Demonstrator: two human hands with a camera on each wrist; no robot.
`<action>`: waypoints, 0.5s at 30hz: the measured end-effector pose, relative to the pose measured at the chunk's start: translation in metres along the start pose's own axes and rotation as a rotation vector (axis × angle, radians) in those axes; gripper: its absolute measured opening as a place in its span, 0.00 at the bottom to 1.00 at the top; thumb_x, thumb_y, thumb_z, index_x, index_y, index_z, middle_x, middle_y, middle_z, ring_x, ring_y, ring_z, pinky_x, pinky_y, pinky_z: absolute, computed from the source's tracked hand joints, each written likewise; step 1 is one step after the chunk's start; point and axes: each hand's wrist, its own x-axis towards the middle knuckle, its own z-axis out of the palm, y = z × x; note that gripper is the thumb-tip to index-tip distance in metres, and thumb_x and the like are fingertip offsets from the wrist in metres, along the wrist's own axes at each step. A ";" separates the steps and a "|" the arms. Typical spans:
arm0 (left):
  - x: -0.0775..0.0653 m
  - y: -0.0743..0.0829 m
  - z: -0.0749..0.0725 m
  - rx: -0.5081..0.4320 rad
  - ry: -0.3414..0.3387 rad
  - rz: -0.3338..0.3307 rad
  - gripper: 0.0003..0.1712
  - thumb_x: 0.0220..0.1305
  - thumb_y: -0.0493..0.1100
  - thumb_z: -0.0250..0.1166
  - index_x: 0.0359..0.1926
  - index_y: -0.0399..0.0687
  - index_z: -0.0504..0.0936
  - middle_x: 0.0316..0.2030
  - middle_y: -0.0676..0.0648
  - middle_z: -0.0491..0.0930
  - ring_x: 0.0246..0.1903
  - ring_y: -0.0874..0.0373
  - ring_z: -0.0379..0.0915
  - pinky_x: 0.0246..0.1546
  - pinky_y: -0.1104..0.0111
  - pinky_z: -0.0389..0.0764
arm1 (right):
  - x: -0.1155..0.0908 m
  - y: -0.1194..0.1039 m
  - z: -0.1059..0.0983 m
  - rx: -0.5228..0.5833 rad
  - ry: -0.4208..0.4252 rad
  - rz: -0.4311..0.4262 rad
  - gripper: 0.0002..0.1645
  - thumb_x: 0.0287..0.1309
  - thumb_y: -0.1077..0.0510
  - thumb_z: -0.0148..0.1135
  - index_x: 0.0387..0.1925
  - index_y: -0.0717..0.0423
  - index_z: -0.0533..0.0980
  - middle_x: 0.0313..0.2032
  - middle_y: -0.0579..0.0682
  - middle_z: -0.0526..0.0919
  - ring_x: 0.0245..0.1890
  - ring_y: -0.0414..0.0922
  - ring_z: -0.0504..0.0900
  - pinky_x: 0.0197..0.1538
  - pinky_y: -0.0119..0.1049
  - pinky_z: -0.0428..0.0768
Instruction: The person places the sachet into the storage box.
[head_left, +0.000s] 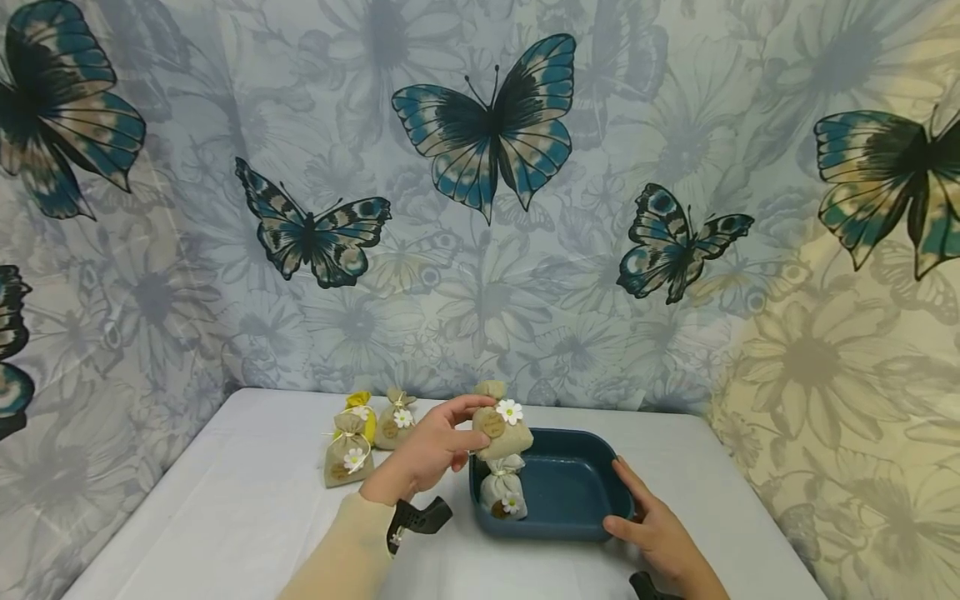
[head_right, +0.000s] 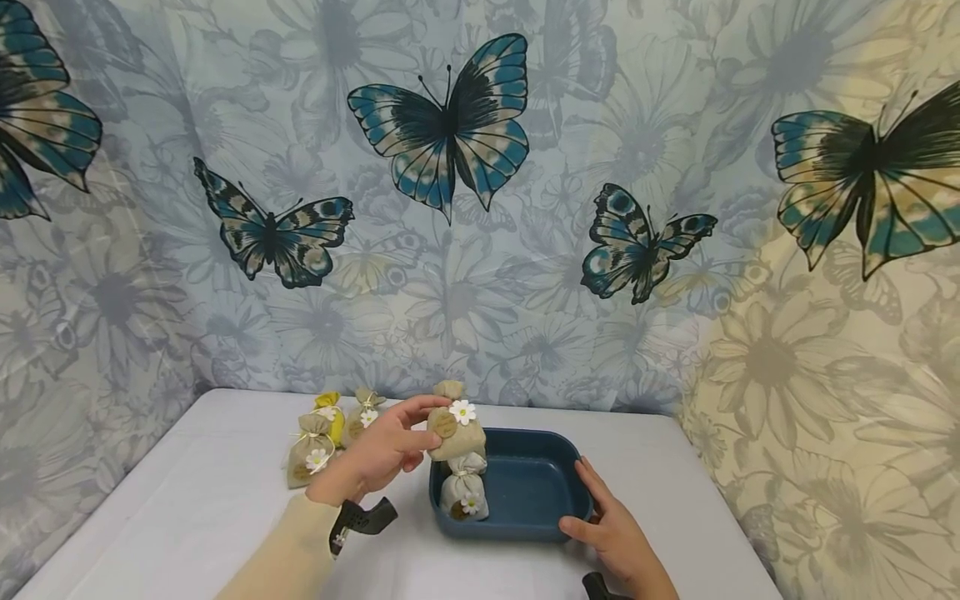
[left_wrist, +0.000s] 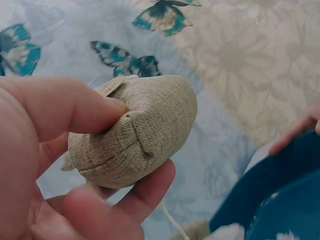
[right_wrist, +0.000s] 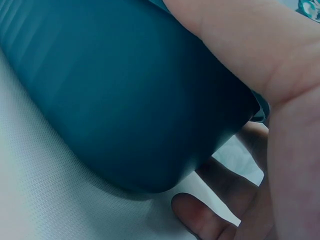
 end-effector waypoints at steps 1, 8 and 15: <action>0.004 0.003 0.004 0.005 -0.013 0.000 0.29 0.62 0.33 0.67 0.65 0.49 0.76 0.62 0.40 0.67 0.16 0.58 0.56 0.19 0.68 0.64 | 0.000 0.001 0.000 -0.001 0.001 0.000 0.50 0.63 0.65 0.65 0.79 0.56 0.49 0.77 0.57 0.41 0.69 0.32 0.50 0.58 0.25 0.68; 0.027 0.008 0.033 0.003 -0.103 -0.014 0.29 0.62 0.33 0.67 0.64 0.53 0.78 0.66 0.43 0.64 0.12 0.59 0.49 0.18 0.68 0.61 | 0.000 0.002 0.001 -0.024 -0.001 0.008 0.50 0.63 0.65 0.65 0.79 0.56 0.49 0.77 0.57 0.42 0.72 0.50 0.46 0.57 0.25 0.68; 0.047 0.001 0.058 0.018 -0.184 0.016 0.28 0.63 0.32 0.67 0.62 0.57 0.79 0.61 0.48 0.70 0.12 0.58 0.49 0.17 0.67 0.61 | 0.002 -0.001 -0.001 -0.016 -0.006 0.054 0.49 0.64 0.63 0.65 0.79 0.55 0.49 0.77 0.56 0.42 0.73 0.60 0.41 0.57 0.21 0.63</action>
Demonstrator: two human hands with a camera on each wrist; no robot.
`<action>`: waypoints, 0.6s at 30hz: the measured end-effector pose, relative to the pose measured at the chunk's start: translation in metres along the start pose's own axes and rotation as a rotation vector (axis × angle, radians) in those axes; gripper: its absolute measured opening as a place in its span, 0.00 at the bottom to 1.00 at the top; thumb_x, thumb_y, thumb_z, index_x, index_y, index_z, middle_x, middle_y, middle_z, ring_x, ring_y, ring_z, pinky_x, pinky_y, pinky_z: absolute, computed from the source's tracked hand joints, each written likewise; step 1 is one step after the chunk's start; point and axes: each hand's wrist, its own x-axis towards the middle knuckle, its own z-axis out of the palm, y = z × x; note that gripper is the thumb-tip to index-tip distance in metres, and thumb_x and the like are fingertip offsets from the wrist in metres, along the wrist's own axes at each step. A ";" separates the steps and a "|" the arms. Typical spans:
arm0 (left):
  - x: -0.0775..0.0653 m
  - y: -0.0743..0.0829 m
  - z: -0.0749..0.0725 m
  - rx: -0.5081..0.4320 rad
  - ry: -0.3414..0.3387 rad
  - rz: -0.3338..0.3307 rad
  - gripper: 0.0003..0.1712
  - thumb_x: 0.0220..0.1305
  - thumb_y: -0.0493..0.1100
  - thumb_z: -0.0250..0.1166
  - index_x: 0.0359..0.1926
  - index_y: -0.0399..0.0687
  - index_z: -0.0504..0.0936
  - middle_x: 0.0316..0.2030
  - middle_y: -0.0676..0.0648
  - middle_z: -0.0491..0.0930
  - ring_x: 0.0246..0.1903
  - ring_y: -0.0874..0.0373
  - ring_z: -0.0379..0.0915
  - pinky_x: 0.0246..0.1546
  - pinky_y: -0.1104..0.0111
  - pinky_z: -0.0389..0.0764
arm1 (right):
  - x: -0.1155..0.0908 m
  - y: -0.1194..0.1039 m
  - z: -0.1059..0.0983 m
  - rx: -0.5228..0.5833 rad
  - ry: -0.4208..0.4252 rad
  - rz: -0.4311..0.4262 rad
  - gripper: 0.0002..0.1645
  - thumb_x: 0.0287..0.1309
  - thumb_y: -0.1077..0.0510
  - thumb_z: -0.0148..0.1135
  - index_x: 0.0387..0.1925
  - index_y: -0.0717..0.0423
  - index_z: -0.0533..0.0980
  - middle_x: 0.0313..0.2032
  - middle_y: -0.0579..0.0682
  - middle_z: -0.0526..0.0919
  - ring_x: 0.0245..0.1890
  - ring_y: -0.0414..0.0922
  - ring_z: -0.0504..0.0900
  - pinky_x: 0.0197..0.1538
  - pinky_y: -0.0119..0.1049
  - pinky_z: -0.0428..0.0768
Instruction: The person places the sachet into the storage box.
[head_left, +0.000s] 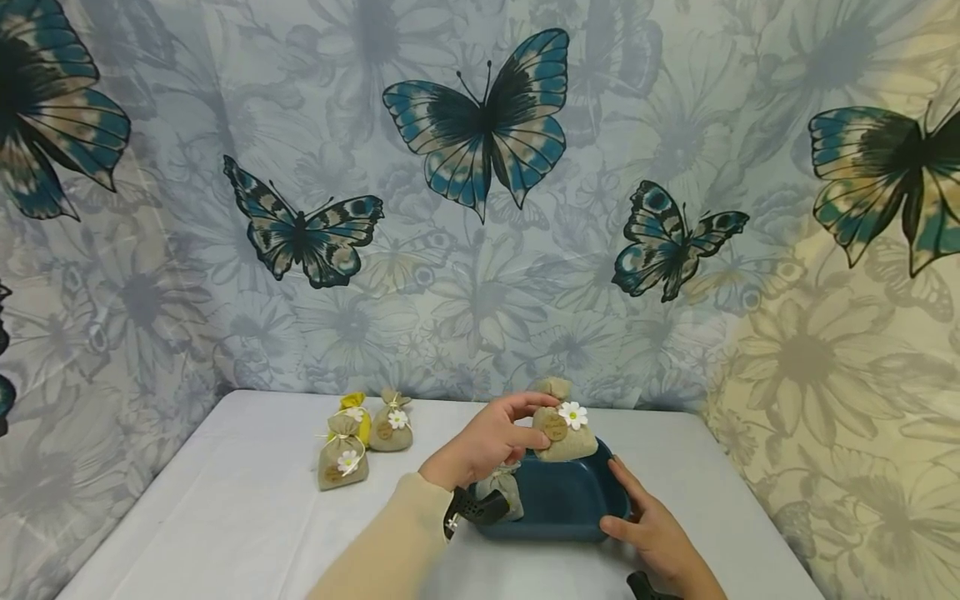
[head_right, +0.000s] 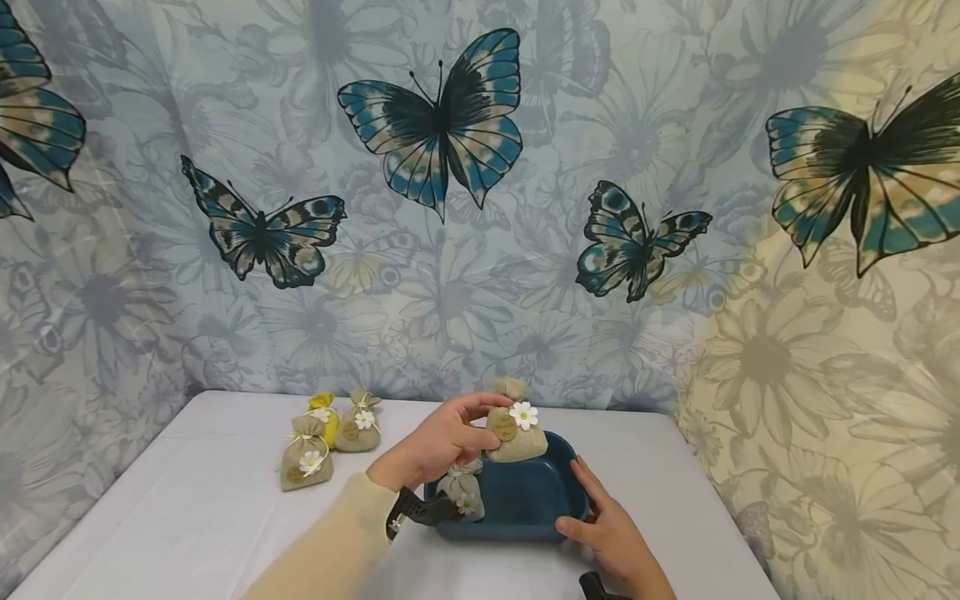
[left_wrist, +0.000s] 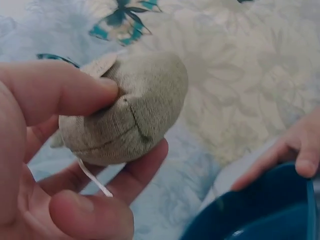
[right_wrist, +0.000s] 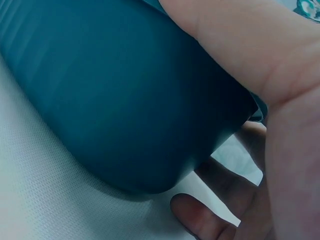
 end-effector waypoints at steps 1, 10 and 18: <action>0.003 -0.003 0.002 0.001 -0.010 0.002 0.28 0.63 0.32 0.67 0.62 0.57 0.79 0.59 0.48 0.71 0.12 0.58 0.49 0.17 0.67 0.61 | 0.000 -0.001 0.000 0.001 -0.001 0.009 0.49 0.65 0.62 0.65 0.79 0.54 0.49 0.77 0.56 0.42 0.73 0.60 0.41 0.56 0.21 0.63; 0.021 -0.036 -0.001 0.183 0.058 -0.069 0.27 0.55 0.31 0.71 0.56 0.58 0.83 0.55 0.51 0.73 0.27 0.59 0.67 0.25 0.67 0.71 | 0.001 -0.003 0.001 -0.001 0.005 0.020 0.50 0.64 0.61 0.66 0.79 0.53 0.49 0.77 0.55 0.42 0.73 0.59 0.44 0.57 0.23 0.66; 0.029 -0.058 -0.012 0.376 0.126 -0.099 0.30 0.47 0.27 0.72 0.51 0.58 0.86 0.52 0.54 0.76 0.47 0.54 0.70 0.41 0.66 0.76 | 0.001 -0.001 0.002 0.011 0.011 -0.014 0.50 0.63 0.64 0.66 0.79 0.56 0.49 0.77 0.56 0.42 0.72 0.59 0.45 0.57 0.23 0.67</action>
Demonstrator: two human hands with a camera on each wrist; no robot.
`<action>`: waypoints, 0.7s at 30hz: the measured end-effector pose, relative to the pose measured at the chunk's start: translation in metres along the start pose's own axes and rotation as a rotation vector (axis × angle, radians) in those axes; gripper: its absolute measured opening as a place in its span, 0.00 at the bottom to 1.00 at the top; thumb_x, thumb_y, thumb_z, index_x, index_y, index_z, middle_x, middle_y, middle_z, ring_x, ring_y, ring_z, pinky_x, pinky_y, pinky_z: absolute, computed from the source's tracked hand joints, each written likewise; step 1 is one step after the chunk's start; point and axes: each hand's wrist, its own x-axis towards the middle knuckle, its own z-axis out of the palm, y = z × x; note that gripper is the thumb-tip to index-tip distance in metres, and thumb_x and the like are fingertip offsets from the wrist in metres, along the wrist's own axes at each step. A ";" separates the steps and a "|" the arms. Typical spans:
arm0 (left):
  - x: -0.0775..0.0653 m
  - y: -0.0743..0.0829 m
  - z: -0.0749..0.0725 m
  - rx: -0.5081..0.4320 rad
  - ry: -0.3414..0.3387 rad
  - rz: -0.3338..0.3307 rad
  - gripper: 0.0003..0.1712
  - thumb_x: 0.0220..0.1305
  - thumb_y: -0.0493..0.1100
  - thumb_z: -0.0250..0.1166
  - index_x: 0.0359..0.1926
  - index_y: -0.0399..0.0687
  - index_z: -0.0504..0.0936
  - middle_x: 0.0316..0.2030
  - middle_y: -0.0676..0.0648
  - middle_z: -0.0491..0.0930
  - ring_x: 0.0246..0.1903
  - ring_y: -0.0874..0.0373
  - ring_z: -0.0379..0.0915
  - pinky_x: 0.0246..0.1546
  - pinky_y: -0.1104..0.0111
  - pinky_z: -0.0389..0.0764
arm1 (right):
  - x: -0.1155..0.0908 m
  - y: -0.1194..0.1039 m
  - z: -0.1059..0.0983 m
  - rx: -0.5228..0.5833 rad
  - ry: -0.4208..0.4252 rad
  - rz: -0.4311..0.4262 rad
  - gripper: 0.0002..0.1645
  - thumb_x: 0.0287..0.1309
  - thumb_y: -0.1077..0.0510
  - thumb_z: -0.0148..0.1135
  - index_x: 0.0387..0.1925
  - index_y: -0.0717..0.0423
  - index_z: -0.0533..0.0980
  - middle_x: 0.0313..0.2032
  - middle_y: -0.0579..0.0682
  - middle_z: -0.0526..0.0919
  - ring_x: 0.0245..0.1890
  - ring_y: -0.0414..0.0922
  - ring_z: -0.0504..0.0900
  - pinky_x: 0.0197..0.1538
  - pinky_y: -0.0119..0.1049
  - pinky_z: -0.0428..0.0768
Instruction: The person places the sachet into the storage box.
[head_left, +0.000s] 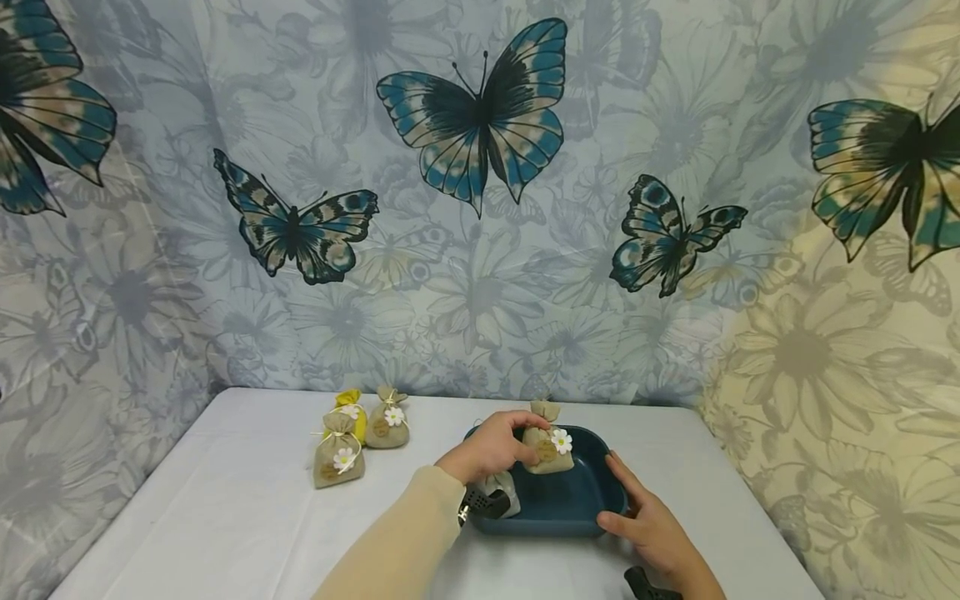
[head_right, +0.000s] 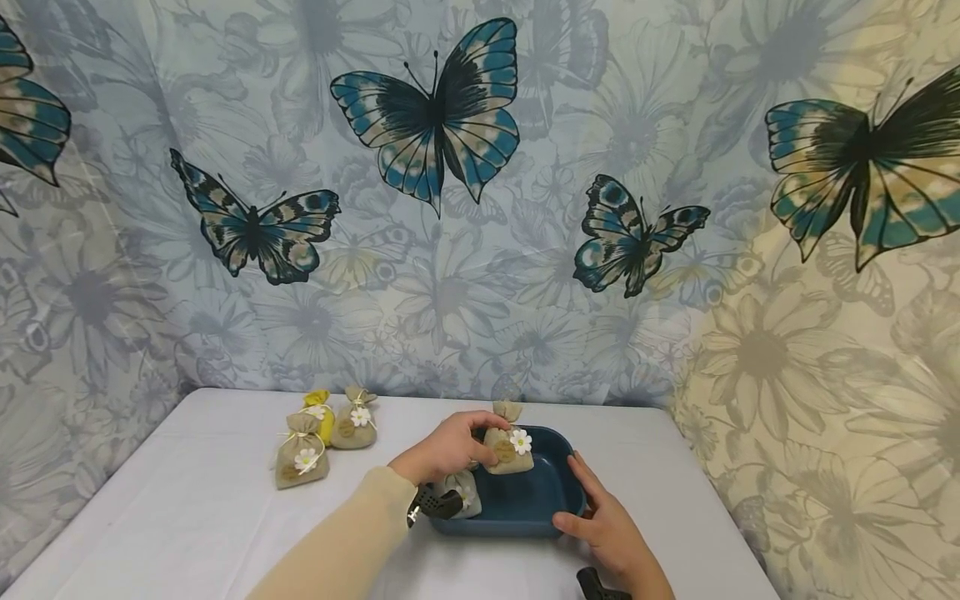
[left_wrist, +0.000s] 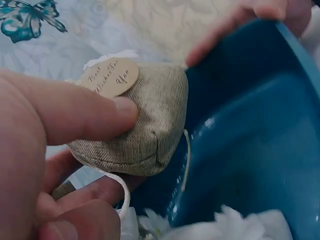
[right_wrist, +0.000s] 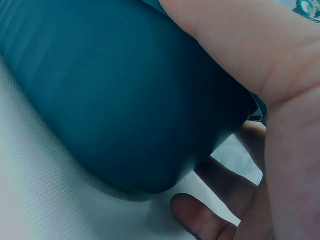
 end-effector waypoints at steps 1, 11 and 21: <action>0.000 -0.001 0.000 0.033 0.007 -0.003 0.30 0.47 0.27 0.72 0.50 0.59 0.86 0.53 0.54 0.76 0.47 0.55 0.71 0.41 0.66 0.75 | 0.000 0.000 0.000 -0.001 0.002 0.000 0.50 0.63 0.64 0.66 0.79 0.55 0.49 0.77 0.56 0.42 0.72 0.59 0.45 0.57 0.24 0.67; 0.004 -0.010 0.003 0.242 0.050 0.016 0.30 0.48 0.27 0.70 0.50 0.60 0.84 0.54 0.53 0.78 0.47 0.58 0.70 0.45 0.64 0.73 | -0.002 -0.001 0.000 0.005 -0.003 0.005 0.50 0.64 0.64 0.66 0.79 0.56 0.49 0.77 0.57 0.41 0.72 0.61 0.46 0.57 0.27 0.70; 0.009 -0.016 0.009 0.566 0.058 0.087 0.23 0.59 0.36 0.72 0.53 0.61 0.83 0.57 0.53 0.77 0.62 0.50 0.68 0.67 0.49 0.58 | -0.002 0.000 0.000 0.015 0.001 -0.011 0.50 0.63 0.65 0.66 0.79 0.56 0.49 0.77 0.56 0.42 0.72 0.59 0.47 0.56 0.27 0.71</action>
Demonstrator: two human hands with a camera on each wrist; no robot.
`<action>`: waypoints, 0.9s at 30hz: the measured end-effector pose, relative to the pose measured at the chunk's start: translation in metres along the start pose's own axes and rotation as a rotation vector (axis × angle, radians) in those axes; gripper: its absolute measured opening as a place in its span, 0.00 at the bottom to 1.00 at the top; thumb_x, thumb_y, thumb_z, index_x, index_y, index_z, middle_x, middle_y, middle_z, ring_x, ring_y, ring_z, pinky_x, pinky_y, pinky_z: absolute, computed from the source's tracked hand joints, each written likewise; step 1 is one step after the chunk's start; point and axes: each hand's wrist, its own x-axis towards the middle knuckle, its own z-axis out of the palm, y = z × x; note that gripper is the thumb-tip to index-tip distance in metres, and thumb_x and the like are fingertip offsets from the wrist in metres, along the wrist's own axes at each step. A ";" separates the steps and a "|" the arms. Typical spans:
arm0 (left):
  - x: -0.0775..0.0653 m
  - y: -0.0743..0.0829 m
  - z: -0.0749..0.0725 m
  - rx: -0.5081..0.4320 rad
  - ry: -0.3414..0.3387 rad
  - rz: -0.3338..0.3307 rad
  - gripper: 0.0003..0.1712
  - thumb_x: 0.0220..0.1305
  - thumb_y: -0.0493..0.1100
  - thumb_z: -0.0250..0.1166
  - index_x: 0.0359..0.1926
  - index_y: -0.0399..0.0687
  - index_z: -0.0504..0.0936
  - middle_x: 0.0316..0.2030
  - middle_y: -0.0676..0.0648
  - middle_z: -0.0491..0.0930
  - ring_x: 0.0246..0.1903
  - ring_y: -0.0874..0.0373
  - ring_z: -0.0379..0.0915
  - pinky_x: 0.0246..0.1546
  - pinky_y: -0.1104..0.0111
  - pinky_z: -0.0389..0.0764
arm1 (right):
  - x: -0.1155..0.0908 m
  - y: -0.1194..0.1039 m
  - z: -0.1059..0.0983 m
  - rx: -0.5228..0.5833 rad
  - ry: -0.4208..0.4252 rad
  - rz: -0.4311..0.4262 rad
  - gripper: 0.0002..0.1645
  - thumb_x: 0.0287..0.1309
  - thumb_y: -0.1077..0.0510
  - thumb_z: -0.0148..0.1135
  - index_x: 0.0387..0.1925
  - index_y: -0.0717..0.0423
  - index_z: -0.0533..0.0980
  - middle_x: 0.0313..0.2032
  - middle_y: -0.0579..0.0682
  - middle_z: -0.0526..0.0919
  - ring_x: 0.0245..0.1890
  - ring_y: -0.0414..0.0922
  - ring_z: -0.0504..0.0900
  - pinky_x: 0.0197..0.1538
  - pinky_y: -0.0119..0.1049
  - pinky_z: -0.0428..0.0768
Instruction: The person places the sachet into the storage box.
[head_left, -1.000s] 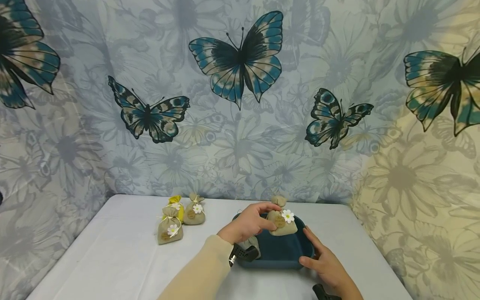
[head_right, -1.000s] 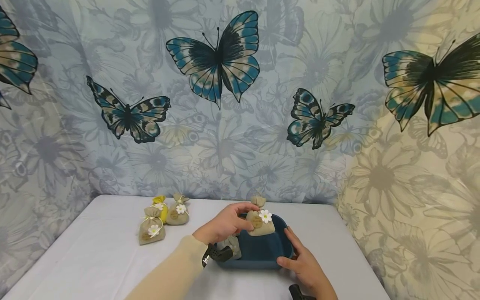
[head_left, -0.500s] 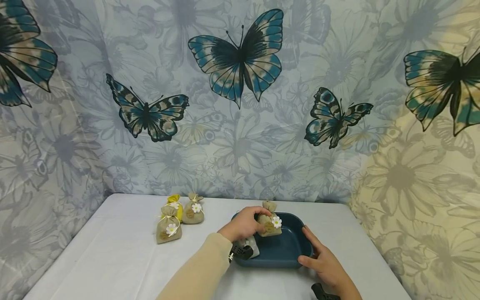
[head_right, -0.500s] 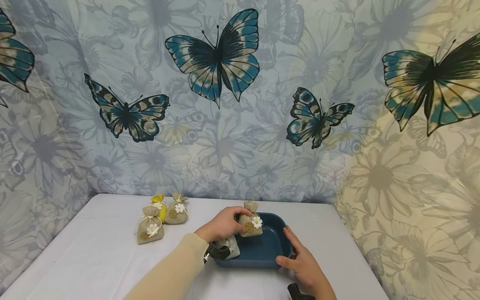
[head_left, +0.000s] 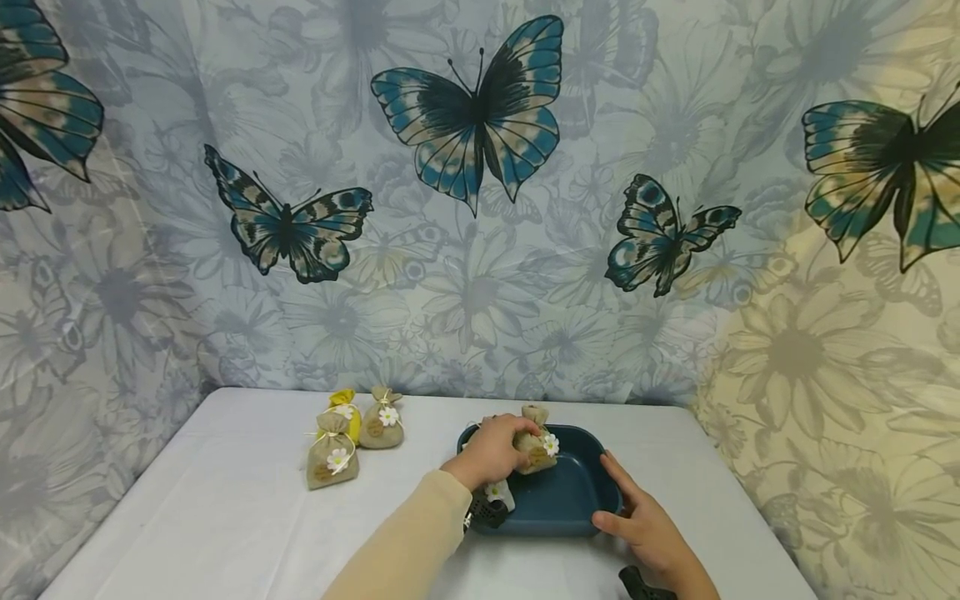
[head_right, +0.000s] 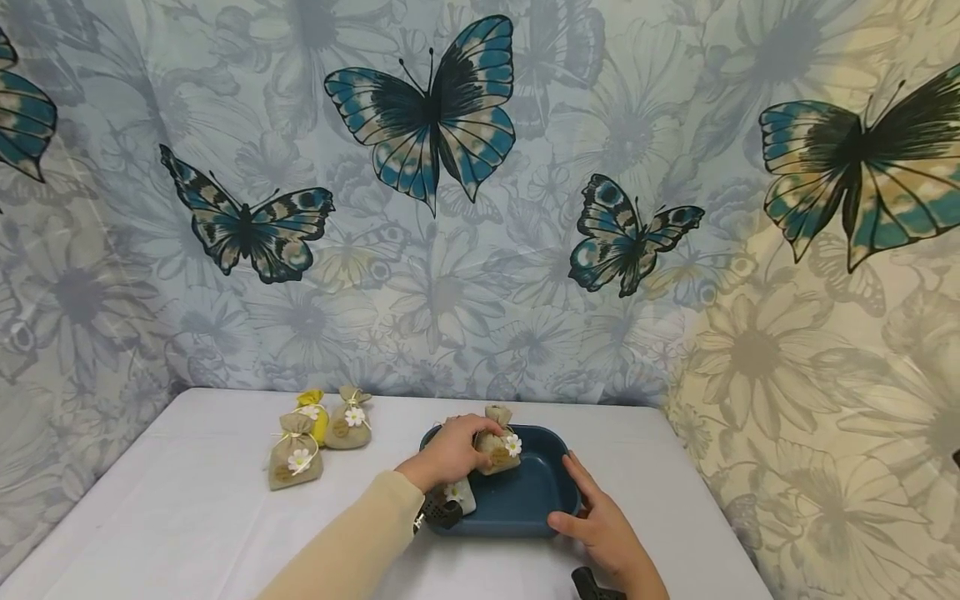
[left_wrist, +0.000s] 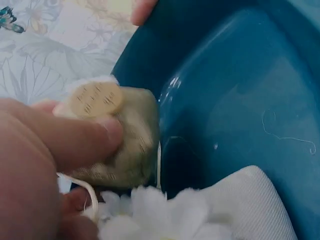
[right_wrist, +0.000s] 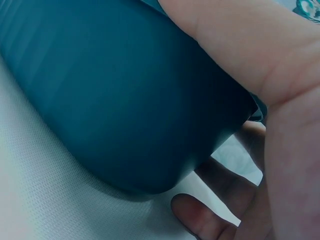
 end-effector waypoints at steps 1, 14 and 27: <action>0.000 0.000 0.001 0.038 0.001 0.015 0.22 0.60 0.37 0.71 0.54 0.60 0.83 0.56 0.52 0.77 0.60 0.51 0.70 0.66 0.51 0.61 | 0.000 0.000 0.000 -0.001 -0.001 -0.001 0.50 0.63 0.65 0.66 0.79 0.56 0.49 0.77 0.56 0.42 0.72 0.59 0.47 0.56 0.28 0.71; -0.006 0.010 0.005 0.236 -0.035 -0.029 0.17 0.69 0.36 0.62 0.57 0.49 0.84 0.60 0.44 0.71 0.56 0.51 0.74 0.48 0.65 0.78 | 0.000 0.001 0.000 -0.008 0.005 0.013 0.50 0.63 0.64 0.67 0.79 0.54 0.50 0.77 0.54 0.43 0.72 0.59 0.47 0.56 0.27 0.71; -0.030 0.026 -0.020 -0.150 -0.033 -0.088 0.16 0.70 0.38 0.60 0.57 0.46 0.82 0.50 0.48 0.78 0.33 0.59 0.75 0.34 0.64 0.77 | 0.001 0.001 0.000 -0.004 0.018 0.020 0.51 0.62 0.64 0.68 0.79 0.54 0.51 0.77 0.54 0.44 0.70 0.61 0.53 0.55 0.28 0.72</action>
